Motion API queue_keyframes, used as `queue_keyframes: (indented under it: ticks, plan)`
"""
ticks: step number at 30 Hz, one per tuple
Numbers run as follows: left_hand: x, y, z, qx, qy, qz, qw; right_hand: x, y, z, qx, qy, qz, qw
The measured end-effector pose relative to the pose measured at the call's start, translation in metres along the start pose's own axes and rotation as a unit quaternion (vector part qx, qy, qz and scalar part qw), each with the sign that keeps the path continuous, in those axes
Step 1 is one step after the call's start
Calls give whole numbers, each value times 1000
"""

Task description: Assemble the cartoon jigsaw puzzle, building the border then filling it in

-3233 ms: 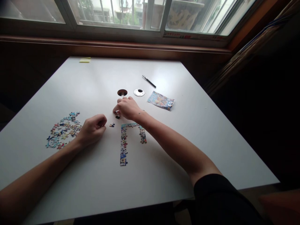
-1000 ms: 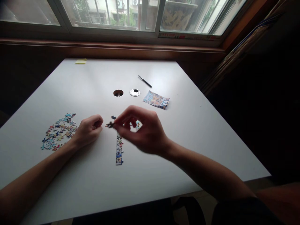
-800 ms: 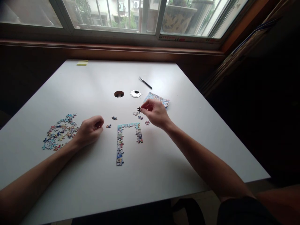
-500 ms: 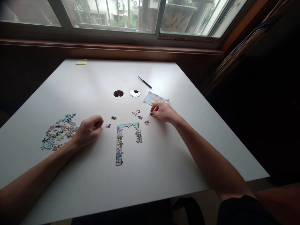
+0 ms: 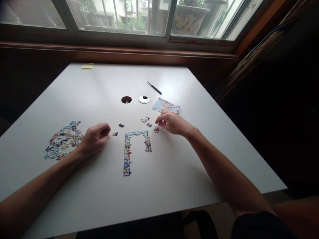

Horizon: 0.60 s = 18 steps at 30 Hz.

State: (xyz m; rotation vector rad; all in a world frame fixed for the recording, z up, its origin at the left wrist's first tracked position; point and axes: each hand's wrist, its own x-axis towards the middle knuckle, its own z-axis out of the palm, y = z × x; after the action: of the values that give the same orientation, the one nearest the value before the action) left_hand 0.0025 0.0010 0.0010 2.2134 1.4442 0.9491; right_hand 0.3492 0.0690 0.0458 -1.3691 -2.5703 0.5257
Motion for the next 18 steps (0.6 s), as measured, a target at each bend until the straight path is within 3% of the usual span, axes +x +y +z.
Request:
queue_keyframes:
  ticks: [3,9,14,18]
  plan:
    - [0,0,0,1,-1,1,1000,-3,-8,-1,33,-75,-37,996]
    - [0,-1,1,-1,-3,2,1000,-1,-8,1,8,-82,-22,996]
    - [0,0,0,-3,-3,5,1000,0,-8,-1,0,-53,-16,998]
    - [0,-1,0,-6,-4,6,1000,-2,-19,4,100,-6,-8,995]
